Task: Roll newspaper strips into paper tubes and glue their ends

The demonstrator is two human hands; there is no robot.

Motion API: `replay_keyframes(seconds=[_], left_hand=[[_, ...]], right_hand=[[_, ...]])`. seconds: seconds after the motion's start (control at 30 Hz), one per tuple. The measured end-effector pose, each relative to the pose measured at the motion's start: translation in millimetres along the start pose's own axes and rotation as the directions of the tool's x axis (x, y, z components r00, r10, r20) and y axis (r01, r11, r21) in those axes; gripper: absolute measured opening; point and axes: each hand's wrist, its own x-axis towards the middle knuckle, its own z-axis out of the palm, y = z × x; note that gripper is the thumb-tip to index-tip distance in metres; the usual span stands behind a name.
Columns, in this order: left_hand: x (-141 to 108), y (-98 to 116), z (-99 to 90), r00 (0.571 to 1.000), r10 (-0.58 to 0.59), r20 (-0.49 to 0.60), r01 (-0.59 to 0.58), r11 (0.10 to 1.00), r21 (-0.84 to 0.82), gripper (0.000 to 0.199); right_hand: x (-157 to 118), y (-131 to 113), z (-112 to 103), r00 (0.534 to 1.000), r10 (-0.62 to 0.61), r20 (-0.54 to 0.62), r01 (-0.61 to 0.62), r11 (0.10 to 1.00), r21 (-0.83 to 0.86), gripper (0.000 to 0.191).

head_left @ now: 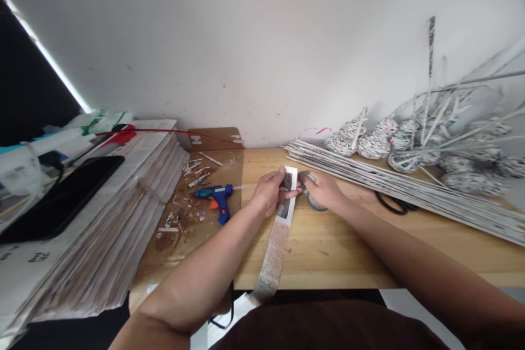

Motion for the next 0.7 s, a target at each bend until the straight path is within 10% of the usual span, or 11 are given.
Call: replay_keyframes(seconds=[0.3,0.47,0.7], left_hand=[[2.0,-7.1,-4.6,0.984,-0.106,0.146,0.095,0.992,0.080,0.018],[2.3,-10.4,-4.9,0.998,-0.049,0.038,0.043,0.988,0.151,0.009],[-1.3,4.1,-1.7,0.999,0.014,-0.041,-0.011,0.998,0.064,0.030]], right_hand=[[-0.3,-5.5,1.6,0.994,-0.082,-0.070,0.103,0.916,0.388,0.034],[-2.7,-4.6,5.9,0.996,-0.079,0.042,0.040,0.809,0.586,0.029],[-4.0,12.3,-7.0,0.983,0.122,-0.134,-0.049,0.892,0.450,0.034]])
